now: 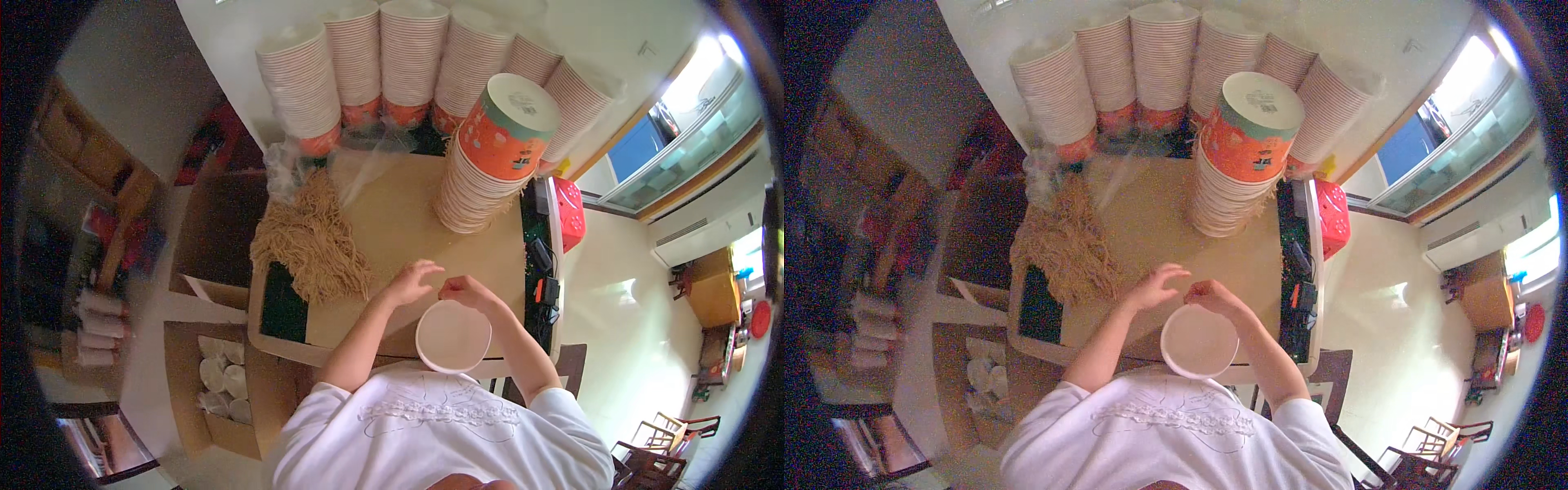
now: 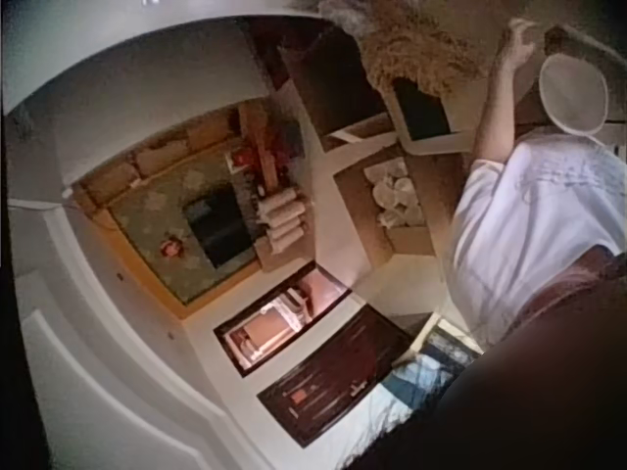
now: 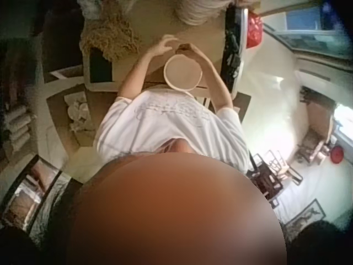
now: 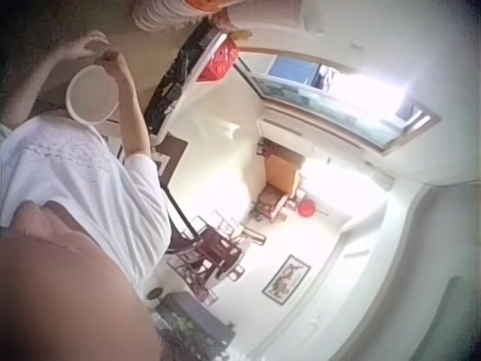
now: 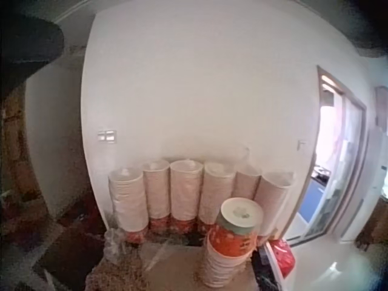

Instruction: Packing paper food containers into plastic bags and placing them into a cardboard box.

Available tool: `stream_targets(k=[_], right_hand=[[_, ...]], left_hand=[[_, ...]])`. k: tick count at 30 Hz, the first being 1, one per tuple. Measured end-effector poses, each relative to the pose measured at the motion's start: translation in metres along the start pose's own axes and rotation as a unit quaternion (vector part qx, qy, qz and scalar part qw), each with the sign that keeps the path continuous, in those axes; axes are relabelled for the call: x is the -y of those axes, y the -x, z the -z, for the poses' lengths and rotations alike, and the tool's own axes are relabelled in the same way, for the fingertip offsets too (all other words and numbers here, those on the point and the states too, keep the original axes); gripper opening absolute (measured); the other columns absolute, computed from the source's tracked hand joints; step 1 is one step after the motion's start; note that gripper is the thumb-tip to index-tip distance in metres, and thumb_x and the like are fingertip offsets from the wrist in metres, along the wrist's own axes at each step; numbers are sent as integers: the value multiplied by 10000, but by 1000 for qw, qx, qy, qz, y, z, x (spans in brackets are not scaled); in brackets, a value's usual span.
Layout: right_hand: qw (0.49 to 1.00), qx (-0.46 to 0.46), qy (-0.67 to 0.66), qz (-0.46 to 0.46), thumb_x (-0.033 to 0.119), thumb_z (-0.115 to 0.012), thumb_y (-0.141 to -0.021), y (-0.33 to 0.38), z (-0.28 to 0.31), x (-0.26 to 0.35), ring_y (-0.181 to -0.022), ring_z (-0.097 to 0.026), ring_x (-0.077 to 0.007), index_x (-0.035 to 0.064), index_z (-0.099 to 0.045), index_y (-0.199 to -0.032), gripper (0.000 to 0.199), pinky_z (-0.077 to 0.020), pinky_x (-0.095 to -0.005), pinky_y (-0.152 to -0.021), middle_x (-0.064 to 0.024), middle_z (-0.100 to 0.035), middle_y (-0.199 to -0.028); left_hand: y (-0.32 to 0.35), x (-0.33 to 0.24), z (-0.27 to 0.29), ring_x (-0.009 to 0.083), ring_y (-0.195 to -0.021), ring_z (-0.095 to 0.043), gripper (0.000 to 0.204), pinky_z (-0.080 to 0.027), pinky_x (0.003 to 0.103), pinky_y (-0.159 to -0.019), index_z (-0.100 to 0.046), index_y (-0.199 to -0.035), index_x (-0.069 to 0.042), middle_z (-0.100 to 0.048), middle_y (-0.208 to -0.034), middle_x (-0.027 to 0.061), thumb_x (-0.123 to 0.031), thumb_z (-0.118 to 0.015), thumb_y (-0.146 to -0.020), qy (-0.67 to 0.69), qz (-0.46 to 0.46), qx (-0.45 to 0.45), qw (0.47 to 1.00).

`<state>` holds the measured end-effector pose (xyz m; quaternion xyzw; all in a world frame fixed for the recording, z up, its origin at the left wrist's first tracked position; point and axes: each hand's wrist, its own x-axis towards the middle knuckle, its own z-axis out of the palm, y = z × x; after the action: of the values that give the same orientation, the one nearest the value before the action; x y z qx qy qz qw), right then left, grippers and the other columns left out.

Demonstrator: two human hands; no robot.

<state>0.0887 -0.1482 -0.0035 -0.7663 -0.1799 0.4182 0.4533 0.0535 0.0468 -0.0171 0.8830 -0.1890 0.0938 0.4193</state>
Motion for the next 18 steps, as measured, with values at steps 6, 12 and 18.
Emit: stream_targets(k=[6, 12, 18], right_hand=[[999, 0, -44, -29, 201, -542, -817, 4, -3, 15, -715, -533, -83, 26, -627, -877, 204, -411, -206, -641, -26, -618, -803], [996, -31, -70, -40, 221, -539, -817, -4, -6, -3, -724, -540, -78, 14, -625, -828, 225, -413, -205, -631, -22, -618, -789], [997, -16, -52, -55, 189, -569, -796, -12, 0, -6, -660, -515, -70, 20, -617, -779, 177, -401, -198, -571, -14, -586, -719]], left_hand=[[10, 10, -20, 215, -744, -598, 144, -469, 307, -673, -635, -793, -28, -616, -787, 103, -138, -626, -699, 216, 185, 83, 955], [9, 3, -24, 198, -682, -602, 112, -471, 307, -628, -638, -782, -45, -619, -743, 101, -126, -612, -709, 169, 187, 66, 965], [10, 5, -34, 138, -646, -582, 93, -466, 276, -602, -636, -771, -29, -624, -721, 77, -108, -623, -724, 160, 205, 20, 965]])
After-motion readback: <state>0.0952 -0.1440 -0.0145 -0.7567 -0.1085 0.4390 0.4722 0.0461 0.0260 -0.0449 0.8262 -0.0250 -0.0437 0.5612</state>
